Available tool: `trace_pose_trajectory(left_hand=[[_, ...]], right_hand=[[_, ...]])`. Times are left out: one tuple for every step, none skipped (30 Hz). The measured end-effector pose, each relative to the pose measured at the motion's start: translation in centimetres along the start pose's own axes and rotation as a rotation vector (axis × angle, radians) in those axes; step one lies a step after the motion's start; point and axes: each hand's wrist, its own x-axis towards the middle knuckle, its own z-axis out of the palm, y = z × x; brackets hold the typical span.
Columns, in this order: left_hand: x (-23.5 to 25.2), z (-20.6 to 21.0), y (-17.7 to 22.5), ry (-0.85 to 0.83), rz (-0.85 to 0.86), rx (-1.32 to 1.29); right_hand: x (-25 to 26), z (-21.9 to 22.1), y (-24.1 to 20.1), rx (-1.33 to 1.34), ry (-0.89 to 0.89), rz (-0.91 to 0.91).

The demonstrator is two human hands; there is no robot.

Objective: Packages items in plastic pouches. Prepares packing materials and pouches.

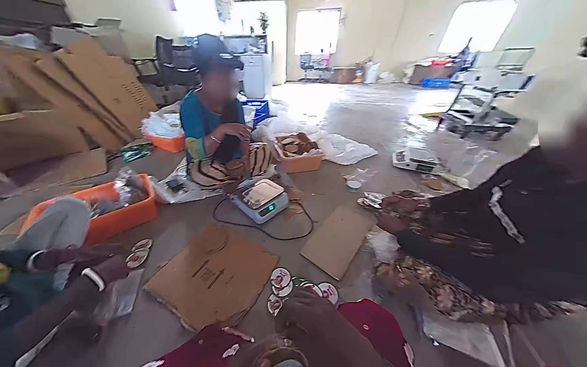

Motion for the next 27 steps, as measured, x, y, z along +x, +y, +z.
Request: trace_pose_trajectory(left_hand=[[0.0,-0.2,0.2,0.007,0.018,0.004],[0.1,-0.5,0.4,0.008,0.027,0.029],[0.2,-0.7,0.7,0.028,0.037,0.041],[0.2,-0.8,1.0,0.053,0.043,0.045],[0.2,-0.9,1.3,0.079,0.045,0.044],[0.1,-1.1,1.8,0.105,0.038,0.051],[0.1,-1.2,2.2,0.137,0.030,0.047],[0.1,-1.5,2.6,0.166,0.019,0.042],[0.1,-1.8,3.0,0.197,0.008,0.036],[0.0,-2.2,3.2,0.228,0.003,0.032],[0.1,-2.7,3.6,0.254,0.006,0.027],[0.1,-3.4,3.9,0.279,0.016,0.030],[0.0,-4.3,4.4,0.312,0.033,0.042],[-0.2,-5.4,4.8,0.357,0.049,0.062],[-0.4,-6.7,5.4,0.419,0.060,0.086],[-0.7,-8.1,6.1,0.478,0.075,0.117],[-1.1,-9.6,6.6,0.534,0.099,0.149],[-1.5,-11.0,7.4,0.586,0.119,0.187],[-1.9,-12.4,8.3,0.643,0.136,0.235],[-2.5,-13.8,9.0,0.706,0.147,0.296],[-3.1,-15.3,9.6,0.772,0.146,0.368],[-3.8,-16.8,10.1,0.860,0.127,0.446],[-4.5,-18.3,10.7,0.971,0.102,0.515],[-5.4,-19.8,11.3,1.076,0.071,0.590],[-6.7,-21.4,11.8,1.172,0.041,0.659],[-8.2,-23.1,12.2,1.250,0.008,0.721],[-9.9,-25.0,12.4,1.312,-0.026,0.770]], right_hand=[[0.0,0.1,0.1,0.001,0.015,-0.004],[0.1,0.2,0.3,0.005,0.025,-0.012],[0.2,0.3,0.4,0.012,0.028,-0.018],[0.4,0.4,0.3,0.021,0.031,-0.024],[0.6,0.4,0.2,0.028,0.032,-0.029],[0.8,0.6,0.1,0.039,0.035,-0.035],[1.0,0.7,0.0,0.057,0.040,-0.046],[1.4,1.0,-0.1,0.086,0.050,-0.058],[1.7,1.2,-0.1,0.141,0.074,-0.070],[1.9,1.5,0.0,0.212,0.105,-0.081],[2.2,1.8,0.4,0.295,0.136,-0.089],[2.5,2.2,1.1,0.344,0.172,-0.085],[2.6,2.6,2.1,0.355,0.210,-0.059],[2.7,3.2,3.4,0.359,0.233,-0.003],[2.6,3.7,4.9,0.363,0.237,0.081],[2.4,4.4,6.6,0.367,0.221,0.194],[2.1,5.1,8.3,0.369,0.186,0.320],[1.5,5.8,10.2,0.365,0.135,0.441],[0.7,6.6,12.2,0.351,0.078,0.553],[-0.3,7.4,14.1,0.327,0.034,0.645],[-1.6,8.2,16.0,0.310,0.022,0.697],[-2.9,8.9,17.6,0.311,0.039,0.721],[-4.0,9.5,18.9,0.332,0.057,0.741],[-4.9,9.9,19.8,0.368,0.070,0.767],[-5.5,9.8,20.1,0.394,0.069,0.801],[-5.5,9.5,19.9,0.408,0.060,0.824],[-5.3,9.0,19.6,0.410,0.046,0.819]])
